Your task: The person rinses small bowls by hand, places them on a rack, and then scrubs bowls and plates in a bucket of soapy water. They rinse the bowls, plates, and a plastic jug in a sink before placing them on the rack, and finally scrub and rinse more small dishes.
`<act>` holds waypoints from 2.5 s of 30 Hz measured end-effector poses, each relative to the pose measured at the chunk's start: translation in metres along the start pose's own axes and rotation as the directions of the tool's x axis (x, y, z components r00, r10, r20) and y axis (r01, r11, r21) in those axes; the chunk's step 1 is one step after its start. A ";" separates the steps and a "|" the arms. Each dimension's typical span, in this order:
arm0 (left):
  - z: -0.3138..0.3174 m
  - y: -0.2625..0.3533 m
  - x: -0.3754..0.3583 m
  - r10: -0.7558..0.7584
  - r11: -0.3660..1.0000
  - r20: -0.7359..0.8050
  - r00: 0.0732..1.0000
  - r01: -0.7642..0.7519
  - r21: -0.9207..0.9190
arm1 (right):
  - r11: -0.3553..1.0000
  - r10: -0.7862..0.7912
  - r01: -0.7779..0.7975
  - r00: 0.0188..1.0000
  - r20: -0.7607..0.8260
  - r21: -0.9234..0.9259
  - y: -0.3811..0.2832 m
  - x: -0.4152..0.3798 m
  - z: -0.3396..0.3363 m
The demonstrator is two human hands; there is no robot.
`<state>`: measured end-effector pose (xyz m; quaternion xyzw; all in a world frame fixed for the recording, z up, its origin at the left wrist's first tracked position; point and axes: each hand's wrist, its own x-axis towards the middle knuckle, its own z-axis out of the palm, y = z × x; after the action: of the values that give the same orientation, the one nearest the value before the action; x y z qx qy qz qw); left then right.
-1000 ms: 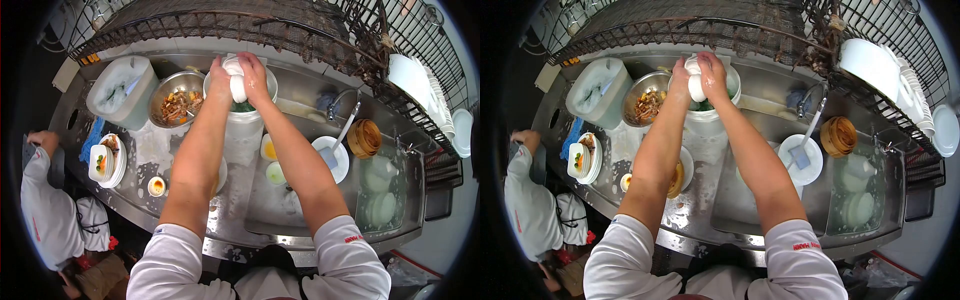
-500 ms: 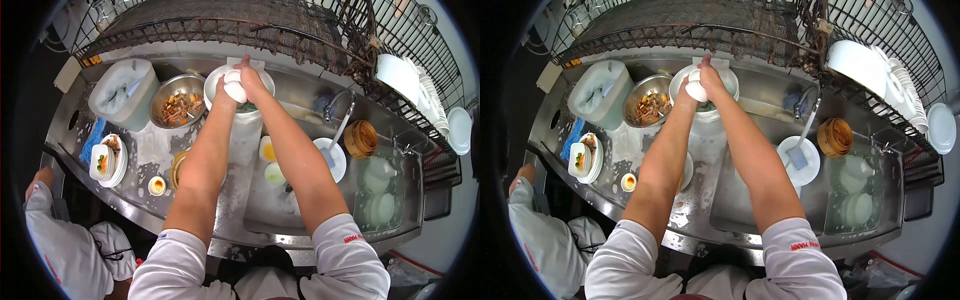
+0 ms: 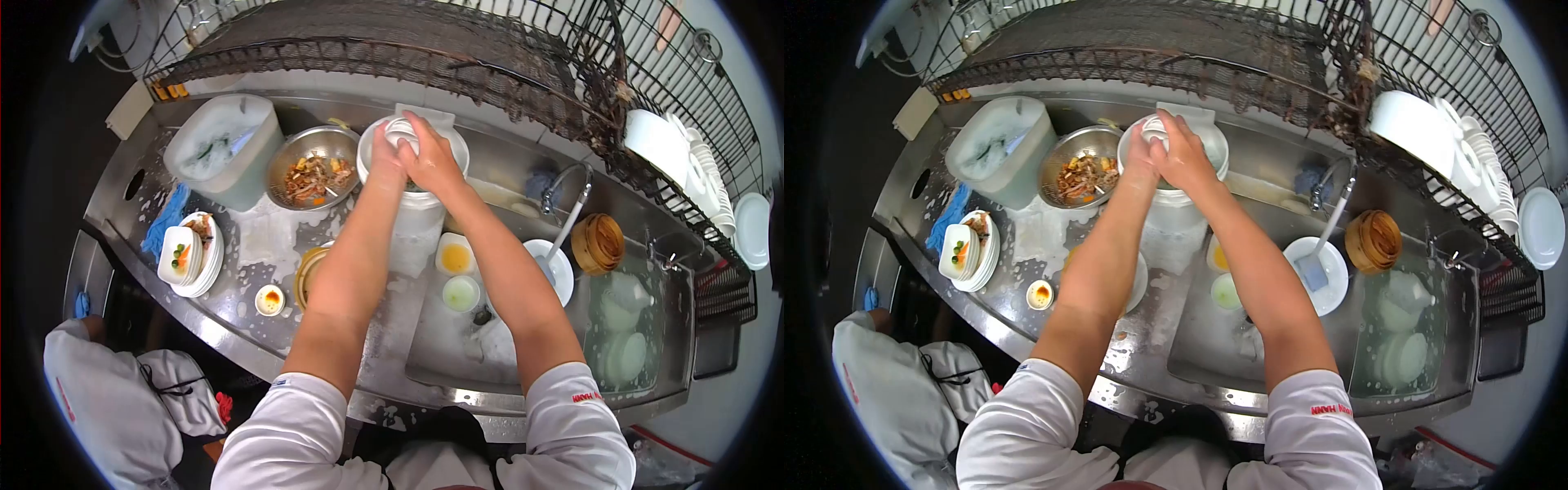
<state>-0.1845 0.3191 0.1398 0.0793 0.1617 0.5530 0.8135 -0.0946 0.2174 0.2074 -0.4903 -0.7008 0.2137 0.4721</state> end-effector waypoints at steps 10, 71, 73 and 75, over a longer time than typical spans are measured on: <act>0.036 0.010 -0.062 -0.184 0.982 0.006 0.983 0.183 0.045 | 0.937 -0.170 0.283 0.881 0.441 -0.203 -0.010 -0.011 -0.029; -0.024 -0.337 -0.186 -0.460 0.768 -0.431 0.776 0.592 0.245 | 0.043 0.857 -0.233 0.508 0.084 0.972 0.183 -0.326 -0.156; -0.019 -0.339 -0.190 -0.415 0.737 -0.443 0.794 0.580 0.347 | 0.298 0.848 -0.397 0.527 -0.050 0.868 0.153 -0.323 -0.158; -0.024 -0.343 -0.194 -0.383 0.690 -0.407 0.830 0.549 0.471 | 0.215 0.834 -0.296 0.551 -0.018 0.930 0.146 -0.326 -0.158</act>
<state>0.0417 0.0096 0.0462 0.1962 0.4459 0.2568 0.8347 0.1377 -0.0356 0.0219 -0.4553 -0.0876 0.5499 0.6947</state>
